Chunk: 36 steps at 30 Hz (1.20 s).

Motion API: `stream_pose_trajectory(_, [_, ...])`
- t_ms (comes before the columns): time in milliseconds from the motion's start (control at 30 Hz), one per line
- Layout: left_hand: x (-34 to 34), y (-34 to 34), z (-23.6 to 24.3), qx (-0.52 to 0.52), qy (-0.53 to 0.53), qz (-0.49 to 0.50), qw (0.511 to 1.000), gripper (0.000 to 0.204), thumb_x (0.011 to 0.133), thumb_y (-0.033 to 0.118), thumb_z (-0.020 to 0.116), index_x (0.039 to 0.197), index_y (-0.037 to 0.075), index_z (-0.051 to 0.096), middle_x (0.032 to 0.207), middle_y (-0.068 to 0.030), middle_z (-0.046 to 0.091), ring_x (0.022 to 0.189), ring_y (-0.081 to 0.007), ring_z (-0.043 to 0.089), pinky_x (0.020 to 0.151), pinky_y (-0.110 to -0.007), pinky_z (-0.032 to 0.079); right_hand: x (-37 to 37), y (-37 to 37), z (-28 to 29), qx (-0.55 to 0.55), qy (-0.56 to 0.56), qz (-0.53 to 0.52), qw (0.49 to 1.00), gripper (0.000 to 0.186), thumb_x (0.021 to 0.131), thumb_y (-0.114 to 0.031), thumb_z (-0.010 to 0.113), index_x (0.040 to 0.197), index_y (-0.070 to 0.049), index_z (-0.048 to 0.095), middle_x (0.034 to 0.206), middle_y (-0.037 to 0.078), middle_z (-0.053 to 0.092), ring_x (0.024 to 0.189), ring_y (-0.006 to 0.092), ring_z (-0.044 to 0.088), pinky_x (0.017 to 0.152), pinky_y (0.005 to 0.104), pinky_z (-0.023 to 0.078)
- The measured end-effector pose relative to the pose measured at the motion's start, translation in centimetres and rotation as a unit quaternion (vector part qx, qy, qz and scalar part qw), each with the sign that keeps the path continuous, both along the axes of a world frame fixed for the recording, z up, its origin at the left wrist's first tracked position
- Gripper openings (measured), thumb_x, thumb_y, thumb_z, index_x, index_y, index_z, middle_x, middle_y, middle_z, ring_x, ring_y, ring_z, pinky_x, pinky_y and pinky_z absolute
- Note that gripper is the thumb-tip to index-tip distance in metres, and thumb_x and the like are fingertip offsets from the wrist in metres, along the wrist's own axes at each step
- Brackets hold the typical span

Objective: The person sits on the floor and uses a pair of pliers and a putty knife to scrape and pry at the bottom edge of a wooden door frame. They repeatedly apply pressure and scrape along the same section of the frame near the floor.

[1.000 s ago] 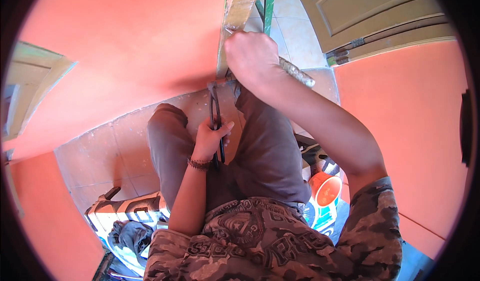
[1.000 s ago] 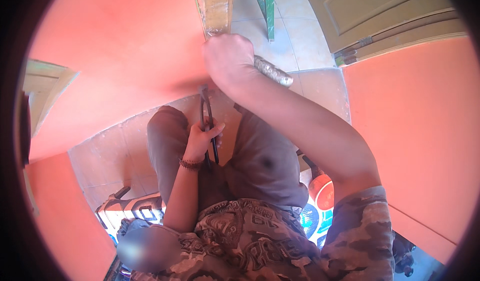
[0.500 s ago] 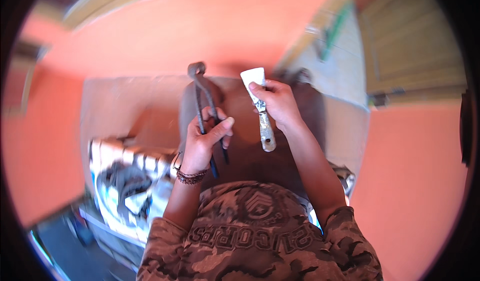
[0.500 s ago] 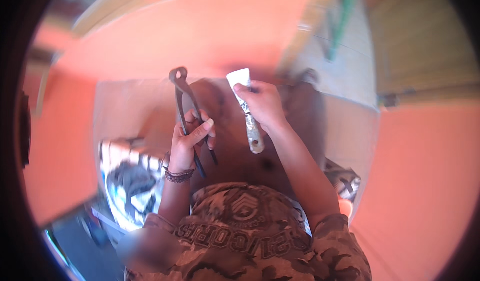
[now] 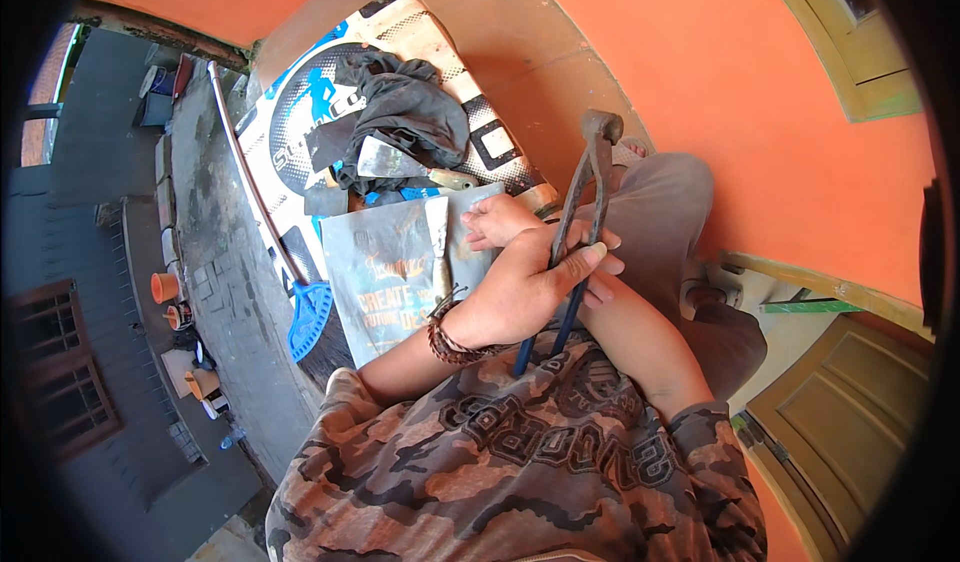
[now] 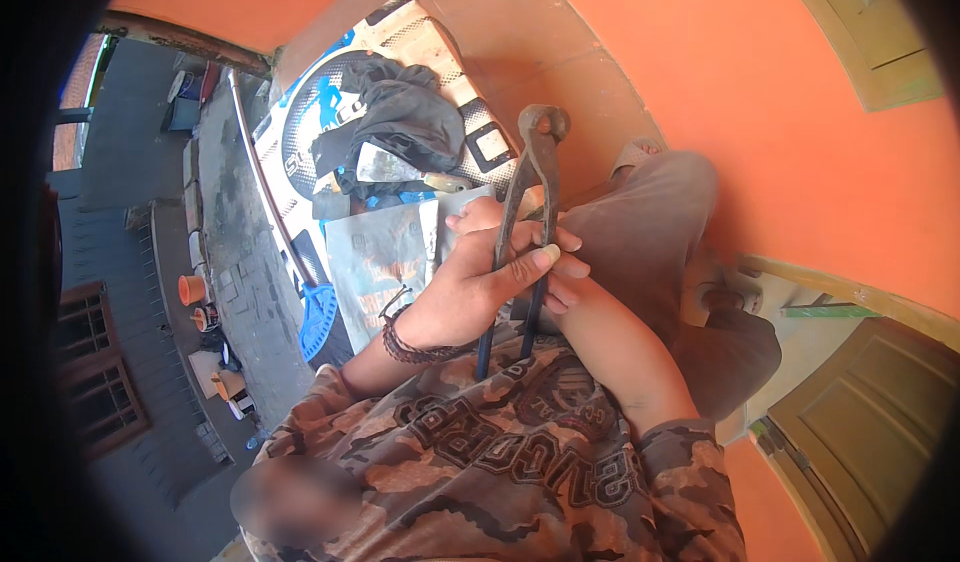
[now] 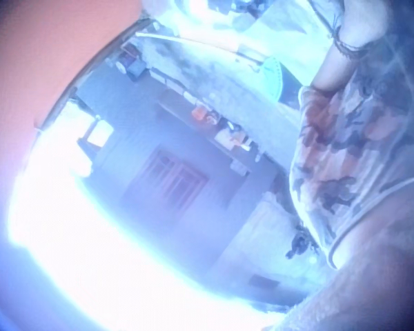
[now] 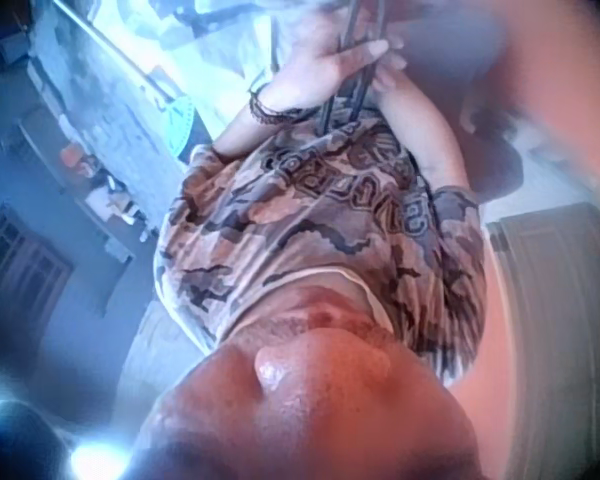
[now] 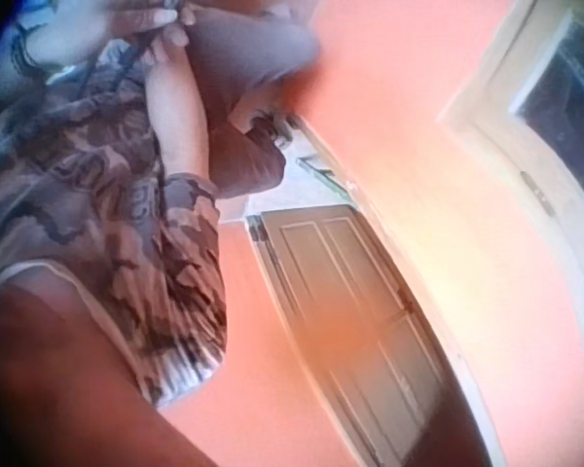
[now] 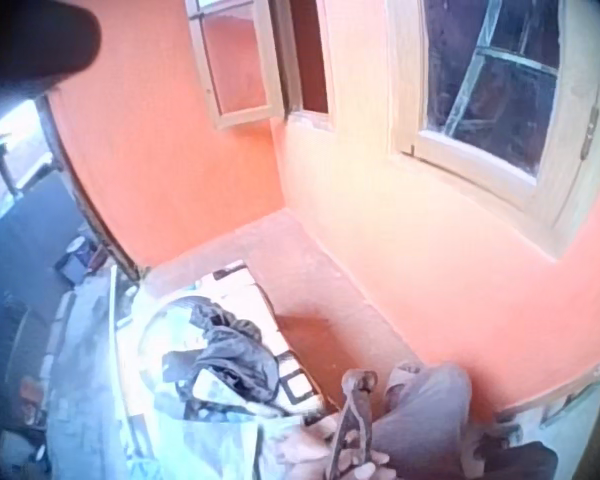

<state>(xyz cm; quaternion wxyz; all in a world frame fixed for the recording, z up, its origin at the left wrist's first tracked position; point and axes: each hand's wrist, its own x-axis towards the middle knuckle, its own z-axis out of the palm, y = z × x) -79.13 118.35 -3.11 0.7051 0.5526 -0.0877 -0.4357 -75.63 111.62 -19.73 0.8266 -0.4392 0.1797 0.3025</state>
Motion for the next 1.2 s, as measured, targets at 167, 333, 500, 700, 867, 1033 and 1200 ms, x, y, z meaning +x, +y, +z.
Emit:
stream_pose_trajectory(167, [2.4, -3.0, -1.8, -0.020, -0.117, 0.011, 0.993, 0.026, 0.098, 0.014, 0.048, 0.117, -0.004, 0.050, 0.101, -0.0088, 0.061, 0.096, -0.0122, 0.058, 0.081, -0.024, 0.048, -3.8, -12.5, 4.5, -0.053, -0.120, -0.147, 0.980, 0.024, 0.093, -0.019, 0.058, 0.107, 0.001, 0.056, 0.093, 0.007, 0.062, 0.089, 0.0125, 0.060, 0.075, 0.0273, 0.051])
stream_pose_trajectory(333, [1.3, -12.0, -5.6, 0.007, -0.139, -0.069, 0.988, 0.026, 0.097, 0.025, 0.052, 0.111, 0.004, 0.044, 0.101, -0.0082, 0.059, 0.092, -0.0153, 0.058, 0.079, -0.028, 0.047, -15.3, -16.1, 13.7, -0.261, -0.168, -0.255, 0.916, 0.034, 0.086, -0.014, 0.068, 0.111, -0.004, 0.048, 0.108, 0.007, 0.053, 0.098, 0.0158, 0.057, 0.089, 0.0340, 0.049])
stream_pose_trajectory(500, [-5.8, -23.1, -5.6, 0.016, -0.026, -0.306, 0.952, 0.043, 0.092, 0.039, 0.057, 0.107, 0.006, 0.035, 0.087, -0.0039, 0.050, 0.067, -0.0047, 0.049, 0.050, -0.018, 0.038, -22.6, -16.8, 11.6, -0.535, -0.126, -0.369, 0.750, 0.022, 0.083, -0.009, 0.069, 0.096, -0.002, 0.052, 0.097, 0.008, 0.056, 0.084, 0.0132, 0.055, 0.067, 0.0281, 0.047])
stream_pose_trajectory(700, [-12.7, -31.7, -7.6, -0.034, 0.143, -0.324, 0.935, 0.036, 0.094, 0.040, 0.054, 0.097, 0.007, 0.041, 0.060, 0.0035, 0.041, 0.046, -0.0036, 0.036, 0.039, -0.020, 0.030, -29.2, -22.0, 14.1, -0.114, 0.034, -0.588, 0.800, 0.012, 0.086, 0.001, 0.053, 0.095, -0.003, 0.047, 0.099, 0.012, 0.058, 0.090, 0.0201, 0.061, 0.079, 0.0379, 0.054])
stream_pose_trajectory(867, [-13.8, -37.6, -8.8, -0.080, 0.137, -0.373, 0.914, 0.035, 0.097, 0.043, 0.047, 0.090, 0.010, 0.042, 0.055, 0.0033, 0.039, 0.043, -0.0038, 0.033, 0.037, -0.020, 0.027, -31.0, -28.1, 17.0, -0.118, 0.035, -0.548, 0.828, 0.021, 0.076, 0.009, 0.041, 0.091, -0.005, 0.038, 0.119, 0.025, 0.053, 0.114, 0.0402, 0.053, 0.088, 0.0498, 0.052])
stream_pose_trajectory(1033, [-14.1, -41.2, -8.4, -0.073, 0.146, -0.376, 0.912, 0.035, 0.098, 0.042, 0.045, 0.093, 0.008, 0.043, 0.056, 0.0011, 0.043, 0.043, -0.0053, 0.037, 0.038, -0.022, 0.031, -31.1, -32.4, 17.9, -0.083, 0.054, -0.569, 0.816, 0.027, 0.066, 0.012, 0.043, 0.085, -0.007, 0.037, 0.117, 0.030, 0.052, 0.114, 0.0500, 0.050, 0.088, 0.0596, 0.049])
stream_pose_trajectory(1200, [-14.0, -42.8, -8.6, -0.054, 0.148, -0.362, 0.919, 0.034, 0.097, 0.042, 0.048, 0.090, 0.009, 0.045, 0.056, 0.0022, 0.040, 0.043, -0.0034, 0.030, 0.037, -0.020, 0.027, -30.9, -34.2, 17.6, -0.053, 0.060, -0.584, 0.808, 0.029, 0.064, 0.012, 0.044, 0.086, -0.006, 0.038, 0.117, 0.031, 0.052, 0.113, 0.0526, 0.050, 0.086, 0.0610, 0.050])
